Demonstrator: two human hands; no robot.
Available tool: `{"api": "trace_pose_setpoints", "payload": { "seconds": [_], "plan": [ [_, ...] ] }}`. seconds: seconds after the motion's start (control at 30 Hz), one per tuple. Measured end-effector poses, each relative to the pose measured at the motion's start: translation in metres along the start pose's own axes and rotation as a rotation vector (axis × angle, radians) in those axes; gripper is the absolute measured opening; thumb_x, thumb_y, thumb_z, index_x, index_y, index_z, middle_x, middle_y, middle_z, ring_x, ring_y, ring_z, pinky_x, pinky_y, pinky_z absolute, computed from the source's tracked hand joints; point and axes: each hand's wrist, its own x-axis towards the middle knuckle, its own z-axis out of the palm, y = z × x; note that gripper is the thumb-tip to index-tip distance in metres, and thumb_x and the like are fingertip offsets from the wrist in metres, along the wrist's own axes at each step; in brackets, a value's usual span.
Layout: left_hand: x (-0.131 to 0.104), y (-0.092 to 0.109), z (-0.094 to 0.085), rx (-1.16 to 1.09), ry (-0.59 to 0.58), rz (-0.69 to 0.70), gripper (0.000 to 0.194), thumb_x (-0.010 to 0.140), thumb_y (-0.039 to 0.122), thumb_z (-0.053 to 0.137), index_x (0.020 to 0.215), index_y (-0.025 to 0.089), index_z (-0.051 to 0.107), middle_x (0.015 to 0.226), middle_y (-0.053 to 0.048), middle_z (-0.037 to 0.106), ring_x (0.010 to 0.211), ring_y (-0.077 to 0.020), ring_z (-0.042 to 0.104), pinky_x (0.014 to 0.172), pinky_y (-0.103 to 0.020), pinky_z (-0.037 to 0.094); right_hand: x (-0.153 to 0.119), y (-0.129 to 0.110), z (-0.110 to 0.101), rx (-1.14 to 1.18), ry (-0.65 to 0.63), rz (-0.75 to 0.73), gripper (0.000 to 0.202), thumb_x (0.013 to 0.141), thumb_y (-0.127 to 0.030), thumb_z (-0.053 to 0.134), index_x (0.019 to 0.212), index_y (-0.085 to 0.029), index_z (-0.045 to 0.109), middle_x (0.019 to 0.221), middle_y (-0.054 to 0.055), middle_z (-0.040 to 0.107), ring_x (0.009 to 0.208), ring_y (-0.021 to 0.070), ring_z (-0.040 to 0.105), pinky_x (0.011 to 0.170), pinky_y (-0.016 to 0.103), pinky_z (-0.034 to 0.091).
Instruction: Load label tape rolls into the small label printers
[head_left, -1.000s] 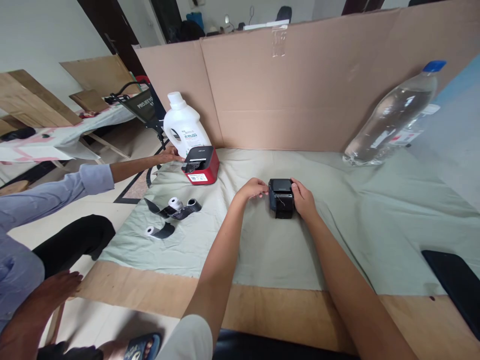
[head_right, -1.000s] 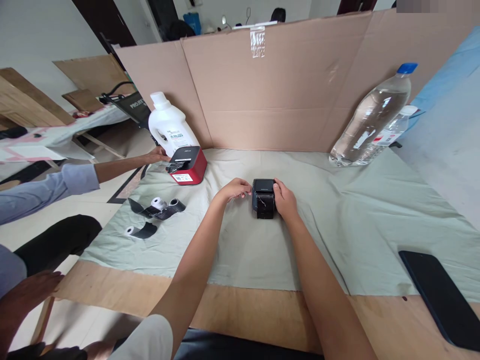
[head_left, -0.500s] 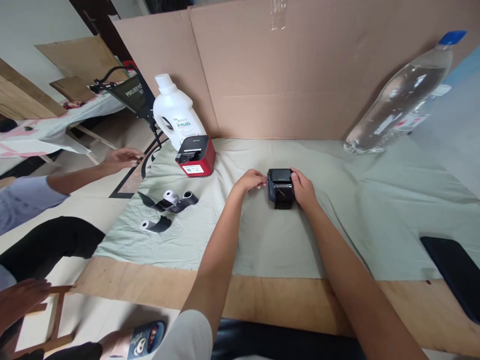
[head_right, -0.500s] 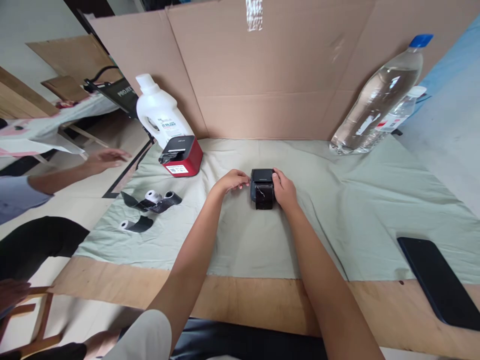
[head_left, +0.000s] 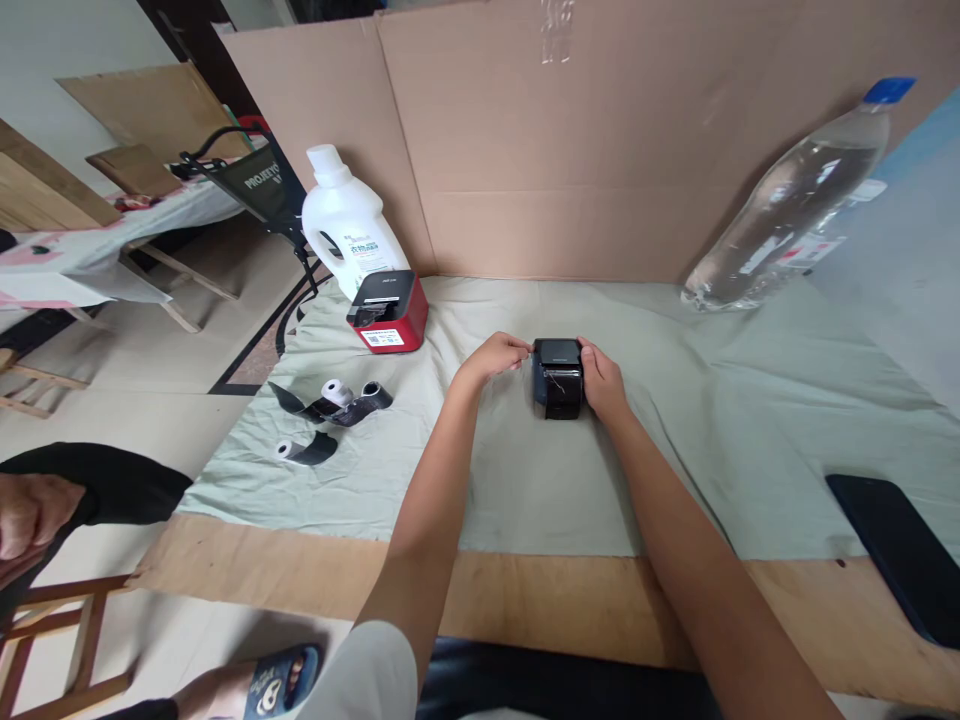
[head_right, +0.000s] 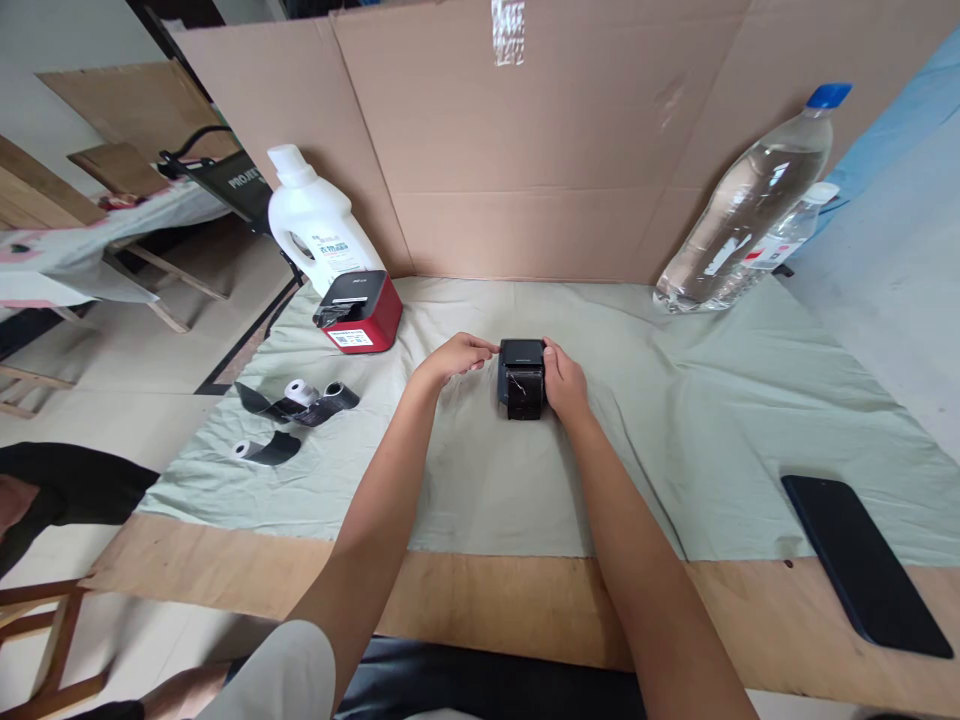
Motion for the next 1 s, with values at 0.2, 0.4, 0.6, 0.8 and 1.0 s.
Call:
{"api": "trace_pose_setpoints", "payload": {
  "seconds": [0.2, 0.4, 0.6, 0.8, 1.0],
  "plan": [
    [0.004, 0.002, 0.011, -0.144, 0.084, 0.056, 0.033, 0.083, 0.018, 0.059, 0.106, 0.011, 0.081, 0.059, 0.003, 0.052, 0.06, -0.0106, 0.039, 0.063, -0.025, 0.034, 0.0, 0.001, 0.004, 0.021, 0.015, 0.03, 0.077, 0.102, -0.072, 0.032, 0.142, -0.018, 0.069, 0.147, 0.014, 0.068, 0.141, 0.0313, 0.061, 0.121, 0.052, 0.044],
    [0.004, 0.004, 0.013, -0.056, 0.093, -0.063, 0.024, 0.085, 0.024, 0.061, 0.064, 0.014, 0.066, 0.05, 0.004, 0.039, 0.052, -0.0097, 0.028, 0.055, -0.028, 0.025, 0.0, 0.001, 0.003, 0.042, 0.017, 0.026, 0.077, 0.1, -0.074, 0.034, 0.139, -0.019, 0.071, 0.145, 0.012, 0.069, 0.141, 0.0309, 0.061, 0.122, 0.051, 0.043],
    [-0.005, 0.011, 0.004, -0.117, 0.028, -0.134, 0.02, 0.085, 0.022, 0.056, 0.088, 0.011, 0.073, 0.047, 0.005, 0.04, 0.047, -0.0096, 0.026, 0.05, -0.027, 0.017, -0.001, 0.002, 0.006, 0.068, 0.035, 0.016, 0.082, 0.1, -0.077, 0.031, 0.136, -0.016, 0.073, 0.144, 0.014, 0.069, 0.141, 0.0305, 0.062, 0.123, 0.049, 0.044],
    [-0.001, 0.002, 0.006, -0.119, 0.044, -0.049, 0.024, 0.086, 0.025, 0.055, 0.086, 0.012, 0.074, 0.048, 0.005, 0.04, 0.049, -0.0101, 0.029, 0.053, -0.027, 0.023, 0.001, 0.001, 0.005, 0.072, 0.027, 0.015, 0.079, 0.101, -0.076, 0.032, 0.134, -0.018, 0.075, 0.141, 0.013, 0.072, 0.139, 0.0314, 0.063, 0.121, 0.051, 0.044],
    [0.007, -0.011, 0.01, -0.164, 0.104, 0.051, 0.03, 0.09, 0.034, 0.056, 0.089, 0.012, 0.076, 0.052, 0.006, 0.039, 0.053, -0.01, 0.031, 0.058, -0.026, 0.029, 0.0, 0.002, 0.005, 0.105, 0.034, 0.012, 0.073, 0.103, -0.072, 0.034, 0.136, -0.02, 0.073, 0.144, 0.011, 0.07, 0.141, 0.029, 0.061, 0.122, 0.051, 0.043]
  ]
}}
